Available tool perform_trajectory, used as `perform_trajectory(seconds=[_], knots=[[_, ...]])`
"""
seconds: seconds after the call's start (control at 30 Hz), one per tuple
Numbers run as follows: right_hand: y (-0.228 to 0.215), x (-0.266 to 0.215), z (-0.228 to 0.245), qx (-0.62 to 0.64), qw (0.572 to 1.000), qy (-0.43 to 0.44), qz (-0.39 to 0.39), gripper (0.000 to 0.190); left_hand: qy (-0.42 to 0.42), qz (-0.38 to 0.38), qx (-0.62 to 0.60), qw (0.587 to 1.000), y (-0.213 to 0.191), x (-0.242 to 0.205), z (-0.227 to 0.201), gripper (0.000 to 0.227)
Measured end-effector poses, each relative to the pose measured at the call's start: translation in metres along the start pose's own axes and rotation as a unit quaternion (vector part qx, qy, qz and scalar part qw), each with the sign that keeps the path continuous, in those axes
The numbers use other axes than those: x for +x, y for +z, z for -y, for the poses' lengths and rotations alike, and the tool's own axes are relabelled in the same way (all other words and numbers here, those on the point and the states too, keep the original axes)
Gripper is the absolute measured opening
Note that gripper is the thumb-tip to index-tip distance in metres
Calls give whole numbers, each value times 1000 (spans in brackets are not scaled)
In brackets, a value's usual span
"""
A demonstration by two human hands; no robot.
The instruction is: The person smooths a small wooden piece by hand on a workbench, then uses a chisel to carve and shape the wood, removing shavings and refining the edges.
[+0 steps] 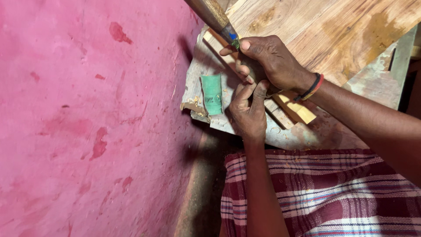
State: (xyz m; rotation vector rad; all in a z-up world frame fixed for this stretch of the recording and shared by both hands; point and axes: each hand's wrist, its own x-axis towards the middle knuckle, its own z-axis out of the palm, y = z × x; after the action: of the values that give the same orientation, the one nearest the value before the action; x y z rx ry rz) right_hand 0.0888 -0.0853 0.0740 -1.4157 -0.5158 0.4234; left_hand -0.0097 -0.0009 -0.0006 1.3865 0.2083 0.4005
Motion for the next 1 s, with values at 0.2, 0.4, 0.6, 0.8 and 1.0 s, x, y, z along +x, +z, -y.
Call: perform_trajectory(seconds=[0.2,0.4,0.6,0.8,1.0], knots=[[-8,9,-8,39,999,15,-9,52,-42,-9,-34,999,-1,7,-11,26],[-17,8,-11,80,996,29,-13,51,-9,-29,-6,1000,7,5,-12,28],[-13,10,-3,96,994,49,14,57,-5,-29,-27,999,8,6,-8,28],[-10,12,1,113,992,38,34,58,14,-23,-43,999,10,7,-1,25],[-12,10,-1,82,996,33,25,56,17,-25,-51,998,11,5,2,26]])
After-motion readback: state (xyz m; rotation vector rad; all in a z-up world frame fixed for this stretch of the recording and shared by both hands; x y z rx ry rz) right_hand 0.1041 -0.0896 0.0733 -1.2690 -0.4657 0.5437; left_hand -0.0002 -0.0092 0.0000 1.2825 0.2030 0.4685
